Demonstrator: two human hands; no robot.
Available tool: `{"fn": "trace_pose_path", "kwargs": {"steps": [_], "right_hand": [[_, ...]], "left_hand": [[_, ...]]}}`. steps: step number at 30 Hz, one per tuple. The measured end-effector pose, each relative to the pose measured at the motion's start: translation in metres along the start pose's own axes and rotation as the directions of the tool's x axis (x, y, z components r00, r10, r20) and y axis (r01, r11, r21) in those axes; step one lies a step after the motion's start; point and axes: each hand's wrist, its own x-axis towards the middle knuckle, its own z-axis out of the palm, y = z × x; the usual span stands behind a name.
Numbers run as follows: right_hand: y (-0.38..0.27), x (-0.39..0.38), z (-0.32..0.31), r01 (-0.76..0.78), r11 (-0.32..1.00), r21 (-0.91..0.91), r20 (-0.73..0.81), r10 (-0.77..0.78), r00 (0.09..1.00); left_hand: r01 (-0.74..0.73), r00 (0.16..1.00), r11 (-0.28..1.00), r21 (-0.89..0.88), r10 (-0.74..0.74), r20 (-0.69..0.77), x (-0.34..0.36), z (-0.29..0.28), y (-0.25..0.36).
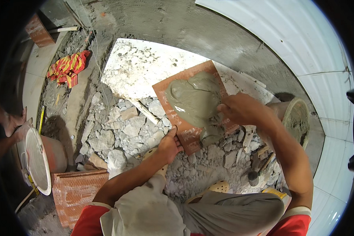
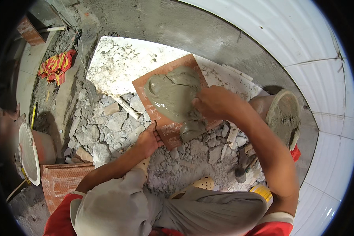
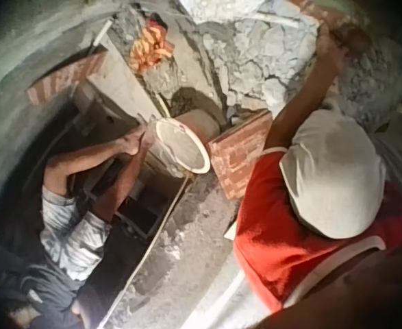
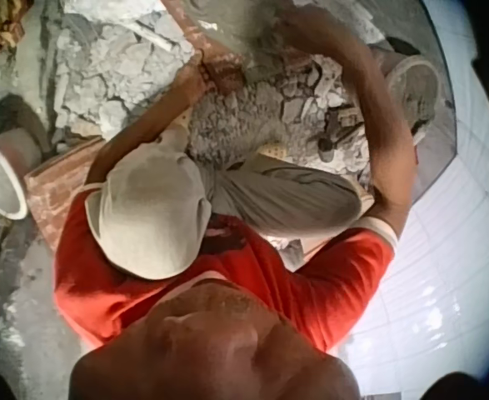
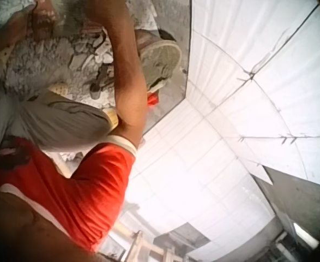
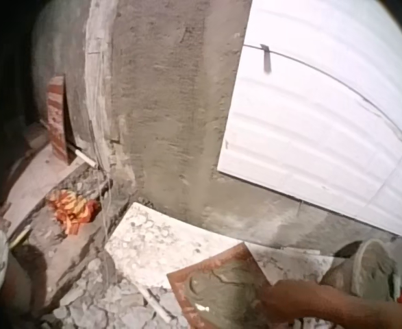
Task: The person scoops cement from a bucket with a trowel and spreads it onto the back of a white rectangular tile. They press the tile onto a partially tiled wall, tap it with a hammer to level it, and use a wooden stick to adjust spacing between tiles.
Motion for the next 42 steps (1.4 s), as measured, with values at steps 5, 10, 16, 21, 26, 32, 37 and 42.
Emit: {"fn": "trace_pose_path", "kwargs": {"steps": [5,10,16,21,26,32,37,42], "right_hand": [[0.023,-0.036,0.020,0.037,0.995,0.097,0.050,-0.042,0.998],[0.016,-0.064,0.051,-0.043,0.998,0.054,0.036,0.041,0.999],[-0.020,-0.101,0.035,-0.168,0.976,-0.138,-0.121,0.152,0.981],[-0.031,-0.099,0.036,-0.099,0.995,-0.027,-0.156,0.093,0.983],[-0.022,-0.089,0.055,-0.102,0.994,-0.027,0.040,0.103,0.994],[0.005,-0.128,0.039,-0.136,0.991,-0.011,-0.156,0.133,0.979],[0.028,-0.122,0.058,-0.131,0.969,0.211,-0.102,0.155,0.983],[0.035,-0.116,0.089,-0.123,0.987,0.099,-0.105,0.133,0.985]], "left_hand": [[0.007,0.999,0.998,-0.061,-0.005,0.033,0.000,-0.004,-0.001],[0.010,0.999,0.998,-0.057,-0.007,0.053,-0.001,-0.003,0.002],[-0.023,0.997,0.999,-0.023,0.024,0.075,-0.007,-0.003,0.004],[-0.002,0.999,1.000,-0.024,0.003,0.053,-0.005,-0.001,0.003],[-0.017,0.997,1.000,0.000,0.017,0.081,-0.004,-0.004,0.002],[-0.009,0.998,1.000,0.004,0.008,0.066,-0.004,-0.001,0.005],[-0.031,0.996,0.999,0.030,0.029,0.083,-0.008,0.003,0.005],[-0.036,0.997,0.998,0.046,0.033,0.069,-0.008,0.003,0.006]]}}
